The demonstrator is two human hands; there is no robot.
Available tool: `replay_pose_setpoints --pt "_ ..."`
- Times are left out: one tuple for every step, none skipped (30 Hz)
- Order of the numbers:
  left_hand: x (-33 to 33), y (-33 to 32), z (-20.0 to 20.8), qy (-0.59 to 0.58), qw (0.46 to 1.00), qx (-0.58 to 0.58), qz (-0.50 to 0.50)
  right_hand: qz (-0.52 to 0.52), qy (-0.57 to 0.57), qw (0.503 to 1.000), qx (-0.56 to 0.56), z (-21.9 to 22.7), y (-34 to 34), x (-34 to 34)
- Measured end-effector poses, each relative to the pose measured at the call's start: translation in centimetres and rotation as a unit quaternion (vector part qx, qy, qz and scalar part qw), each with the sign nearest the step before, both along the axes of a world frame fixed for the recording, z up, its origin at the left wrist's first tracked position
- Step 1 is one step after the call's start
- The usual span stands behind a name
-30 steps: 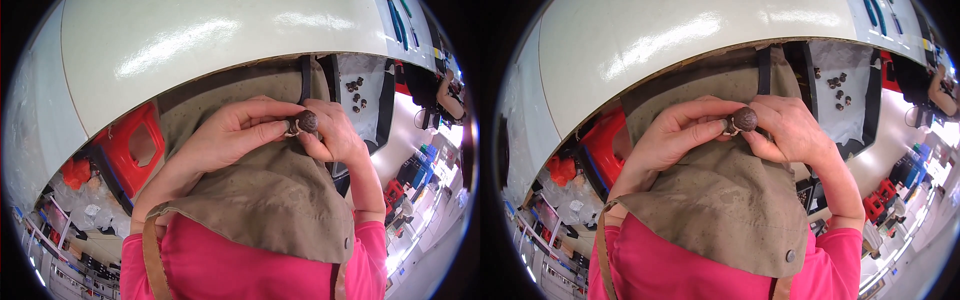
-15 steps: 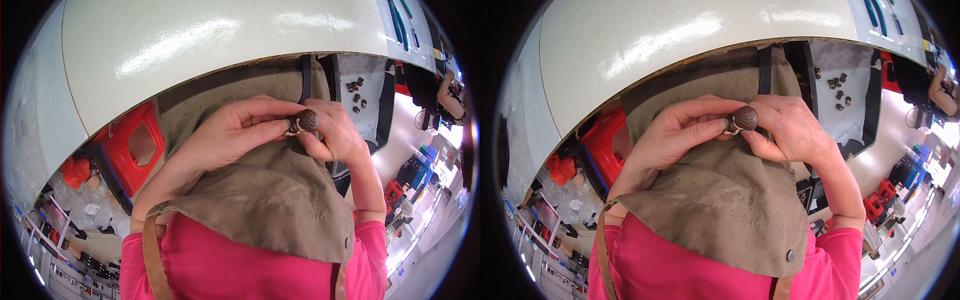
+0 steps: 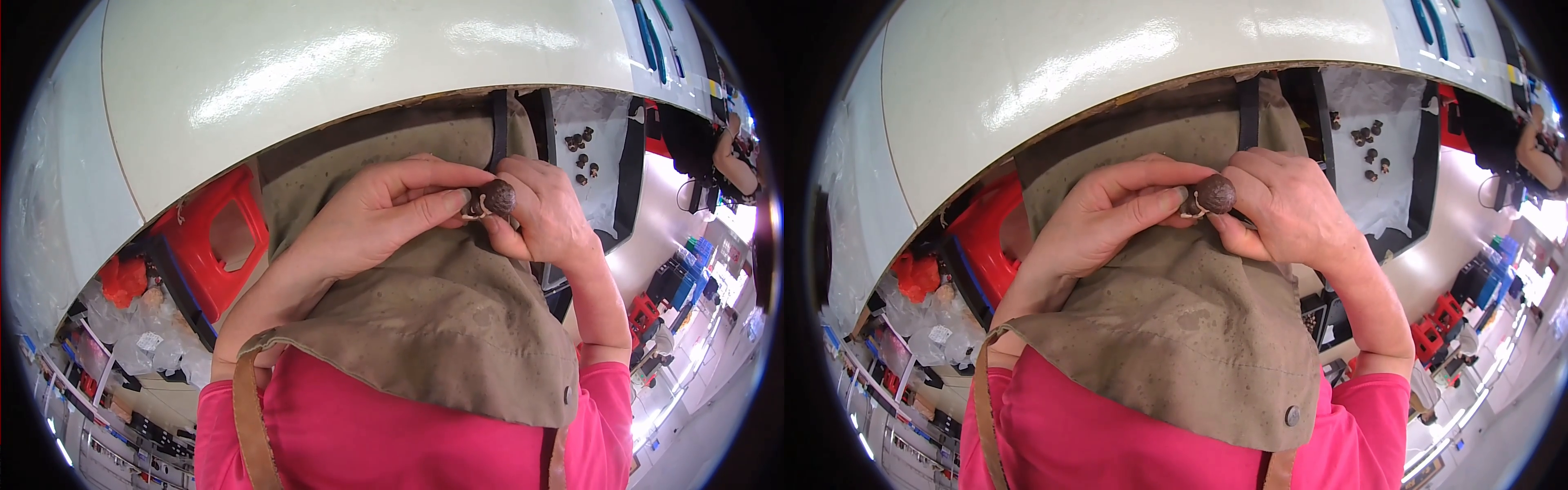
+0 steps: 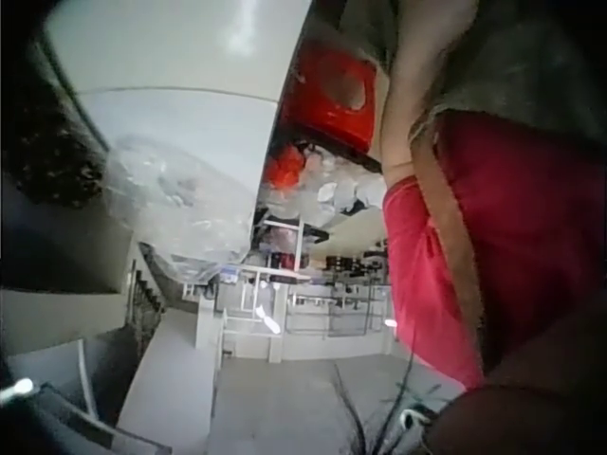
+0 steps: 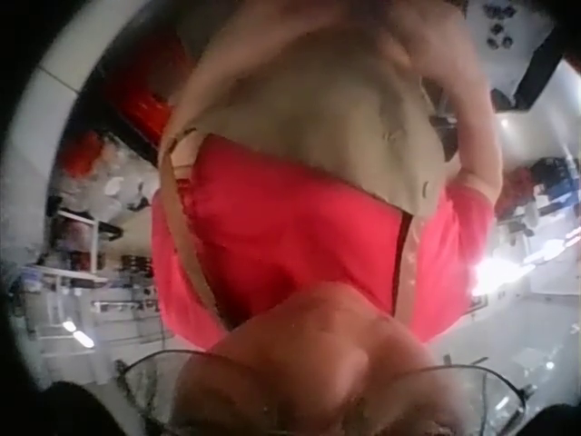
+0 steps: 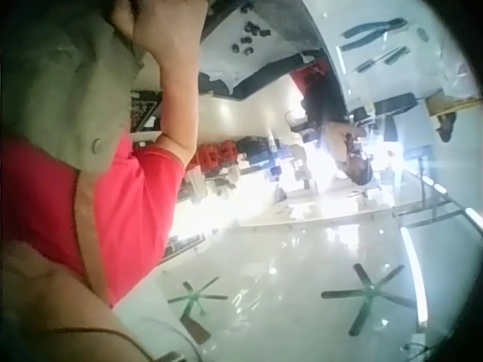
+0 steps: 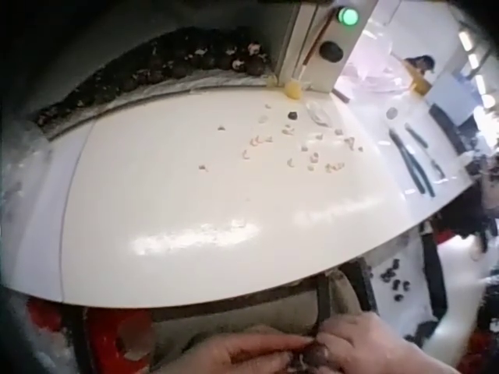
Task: Painting and detailing small toy figurines using a brush at a workbench.
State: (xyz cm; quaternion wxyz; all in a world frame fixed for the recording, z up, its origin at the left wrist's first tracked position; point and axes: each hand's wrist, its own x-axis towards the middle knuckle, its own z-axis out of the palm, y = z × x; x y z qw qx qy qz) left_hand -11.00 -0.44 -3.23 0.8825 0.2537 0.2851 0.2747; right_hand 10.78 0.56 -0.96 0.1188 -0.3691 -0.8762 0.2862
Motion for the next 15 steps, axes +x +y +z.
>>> replay_pose_setpoints --pt "-0.01 0.02 0.07 0.003 1.0 -0.01 0.002 -0.005 0.006 1.0 0.013 -0.3 -0.15 0.02" --pt "0.02 0.03 0.08 0.003 1.0 -0.009 0.002 -0.01 0.011 1.0 0.026 -0.44 -0.21 0.01" --pt "0.06 0.03 0.08 0.007 1.0 -0.007 0.007 -0.011 0.011 1.0 0.026 -0.4 -0.22 -0.02" --pt "0.08 0.02 0.05 0.013 1.0 -0.005 0.014 -0.016 0.004 0.999 0.038 -0.37 -0.24 -0.07" --pt "0.1 -0.02 0.03 0.013 1.0 -0.005 0.014 -0.021 -0.004 0.999 0.05 -0.33 -0.26 -0.13" --pt "0.12 -0.1 -0.01 0.017 1.0 -0.018 0.018 -0.02 -0.004 0.998 0.051 -0.32 -0.31 -0.21" --pt "0.16 -0.15 -0.02 0.02 0.999 -0.031 0.022 -0.031 -0.013 0.997 0.066 -0.31 -0.41 -0.27" --pt "0.2 -0.19 -0.06 0.02 0.999 -0.03 0.021 -0.041 -0.023 0.996 0.08 -0.33 -0.48 -0.28" --pt "0.23 -0.22 -0.09 0.016 0.999 -0.03 0.025 -0.041 -0.023 0.996 0.081 -0.44 -0.49 -0.25" --pt "0.23 -0.23 -0.09 0.012 0.999 -0.03 0.028 -0.043 -0.002 0.996 0.073 -0.62 -0.47 -0.22" --pt "0.21 -0.22 -0.03 0.012 0.999 -0.029 0.029 -0.044 0.02 0.997 0.064 -0.76 -0.48 -0.18" --pt "0.19 -0.21 0.07 0.017 0.999 -0.036 0.028 -0.044 0.02 0.997 0.065 -0.8 -0.55 -0.13" --pt "0.15 -0.2 0.1 0.021 0.999 -0.042 0.027 -0.061 0.024 0.997 0.041 -0.82 -0.69 -0.06" --pt "0.12 -0.18 0.07 0.021 0.999 -0.042 0.027 -0.079 0.029 0.996 0.017 -0.85 -0.77 0.04" --pt "0.1 -0.14 0.02 0.019 0.999 -0.037 0.024 -0.078 0.029 0.996 0.017 -0.9 -0.75 0.23"
